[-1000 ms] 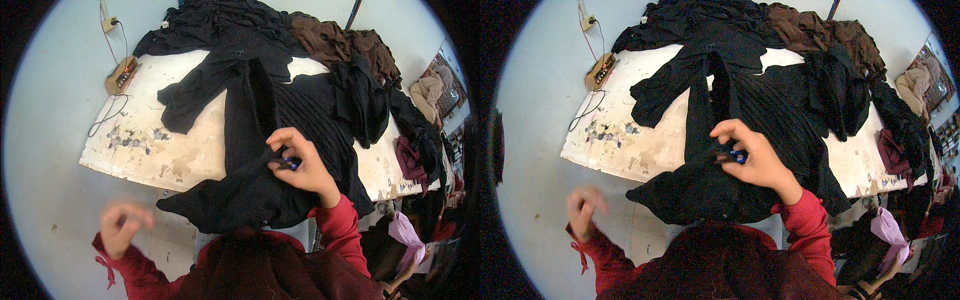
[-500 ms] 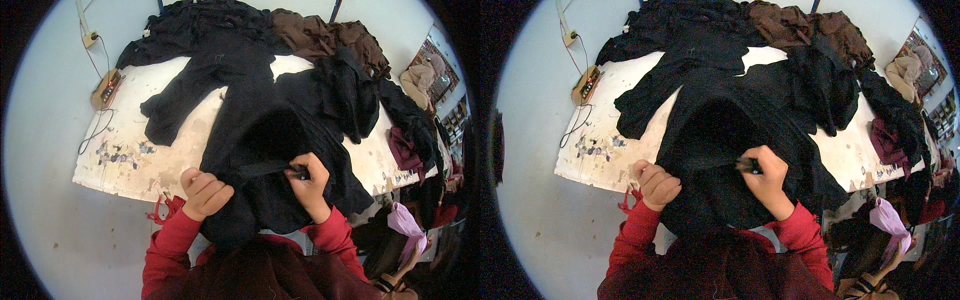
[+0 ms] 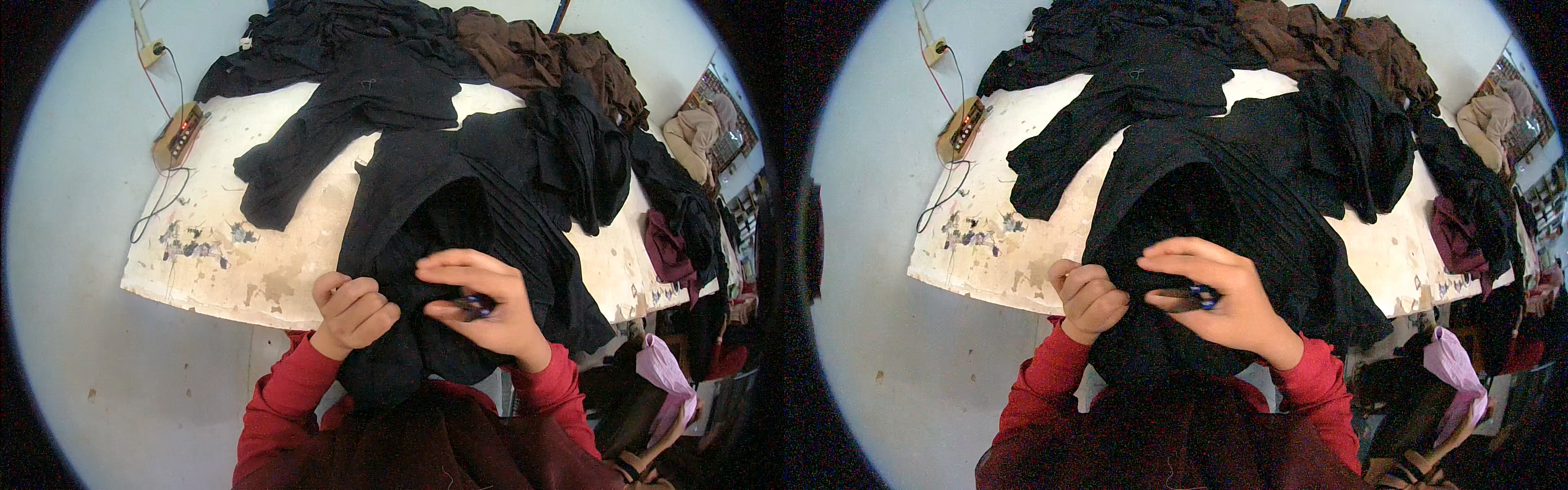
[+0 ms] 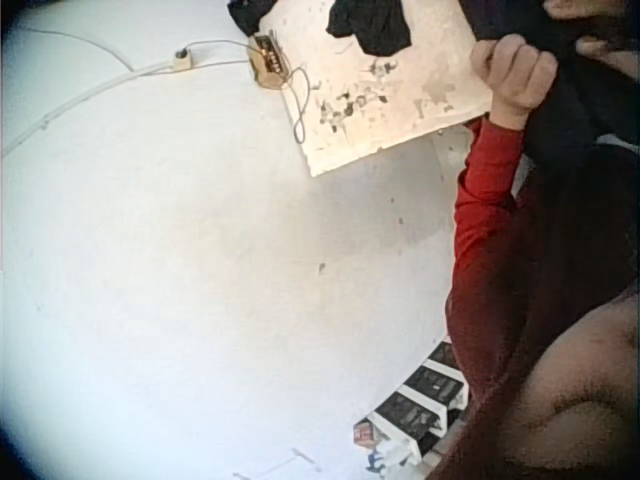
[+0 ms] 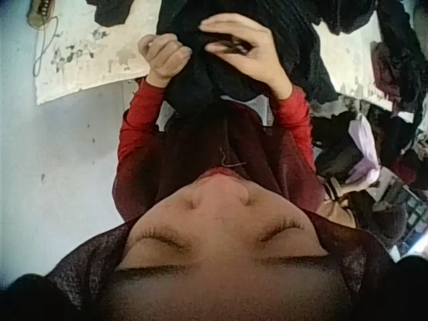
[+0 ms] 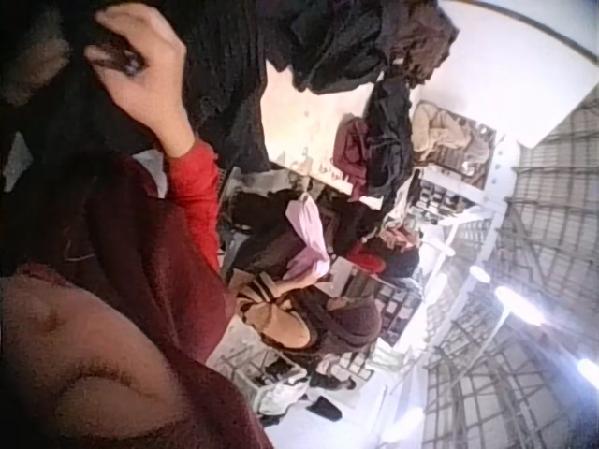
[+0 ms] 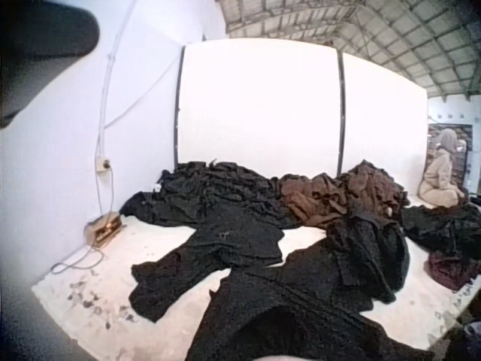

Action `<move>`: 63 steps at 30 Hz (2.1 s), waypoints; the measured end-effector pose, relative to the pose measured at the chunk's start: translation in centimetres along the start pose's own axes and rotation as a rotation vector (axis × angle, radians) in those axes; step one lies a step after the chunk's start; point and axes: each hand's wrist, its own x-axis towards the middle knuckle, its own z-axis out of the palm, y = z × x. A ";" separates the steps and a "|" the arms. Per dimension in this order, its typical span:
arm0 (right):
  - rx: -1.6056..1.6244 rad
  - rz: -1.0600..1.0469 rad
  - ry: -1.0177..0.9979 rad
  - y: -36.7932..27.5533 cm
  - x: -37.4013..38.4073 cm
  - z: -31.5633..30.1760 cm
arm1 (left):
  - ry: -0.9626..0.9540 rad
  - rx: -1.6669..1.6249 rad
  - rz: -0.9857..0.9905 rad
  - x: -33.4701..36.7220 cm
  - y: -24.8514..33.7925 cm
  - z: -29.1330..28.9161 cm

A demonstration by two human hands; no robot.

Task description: The person uses a small blue utility knife to trim loose threads and excess fabric from a black pleated garment laid on a white work table. They repeatedly lift and reposition the garment to access different areas while cutting.

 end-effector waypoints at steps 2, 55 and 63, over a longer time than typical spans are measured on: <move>-0.112 0.013 0.006 -0.2 0.7 1.2 | -0.006 0.007 0.007 0.3 0.1 0.1; -0.222 0.062 0.119 1.0 -2.8 0.6 | -0.229 -0.539 -0.430 1.8 3.3 0.3; 0.211 0.205 0.385 2.9 -4.6 2.2 | -0.313 -0.928 -1.015 2.6 4.3 0.2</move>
